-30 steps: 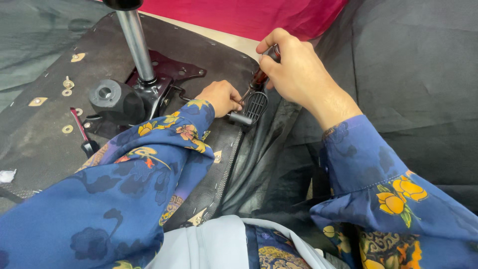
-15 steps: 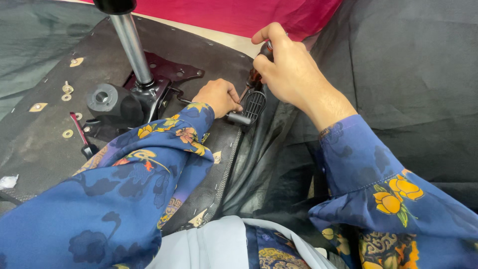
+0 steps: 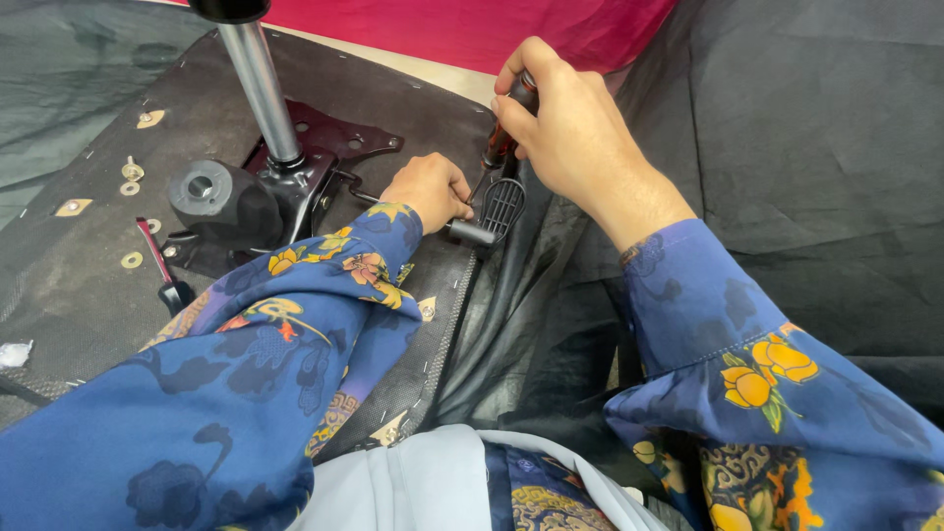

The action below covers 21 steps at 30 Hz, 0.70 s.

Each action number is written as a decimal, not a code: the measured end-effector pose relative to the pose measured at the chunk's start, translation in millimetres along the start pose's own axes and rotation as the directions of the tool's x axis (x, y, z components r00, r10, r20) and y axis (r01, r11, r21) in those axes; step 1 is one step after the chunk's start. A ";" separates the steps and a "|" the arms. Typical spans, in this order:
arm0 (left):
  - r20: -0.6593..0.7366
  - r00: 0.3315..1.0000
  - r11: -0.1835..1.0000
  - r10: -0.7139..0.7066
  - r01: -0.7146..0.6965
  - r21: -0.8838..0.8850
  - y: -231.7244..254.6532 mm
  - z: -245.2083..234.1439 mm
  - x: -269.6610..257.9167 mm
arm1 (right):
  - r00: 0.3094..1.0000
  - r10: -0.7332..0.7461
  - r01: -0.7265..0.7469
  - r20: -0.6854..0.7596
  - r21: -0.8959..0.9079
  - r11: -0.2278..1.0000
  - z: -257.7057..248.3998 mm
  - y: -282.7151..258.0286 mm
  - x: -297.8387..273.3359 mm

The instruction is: The person uses a screwdriver to tighten screws into the base of a chair, securing the metal frame to the seat. They work methodically around the base, ensuring each screw is fastened.

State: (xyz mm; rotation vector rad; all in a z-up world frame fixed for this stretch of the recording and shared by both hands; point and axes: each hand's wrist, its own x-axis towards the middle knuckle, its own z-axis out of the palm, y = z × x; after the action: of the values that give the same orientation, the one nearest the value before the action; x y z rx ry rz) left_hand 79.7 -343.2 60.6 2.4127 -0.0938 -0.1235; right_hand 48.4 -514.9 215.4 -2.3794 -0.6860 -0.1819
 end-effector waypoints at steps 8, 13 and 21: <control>0.016 0.998 0.998 -0.058 0.058 0.003 4.6 -0.9 -2.3 | 0.992 0.129 -0.129 0.001 -0.056 0.990 3.3 9.1 -1.3; 0.060 0.998 1.000 -0.003 0.004 -0.015 -1.2 -2.7 3.8 | 0.999 0.011 -0.013 -0.034 -0.061 0.998 3.9 19.7 3.3; 0.013 1.000 1.000 -0.003 0.003 -0.006 -3.0 2.1 3.0 | 1.000 0.003 -0.003 0.008 0.006 1.000 8.3 21.2 2.9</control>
State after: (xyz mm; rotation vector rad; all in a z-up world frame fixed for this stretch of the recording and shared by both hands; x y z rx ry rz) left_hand 82.5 -342.7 56.9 2.4062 -0.0957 -0.1402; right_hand 61.5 -522.4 198.1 -2.3767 -0.6856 -0.1687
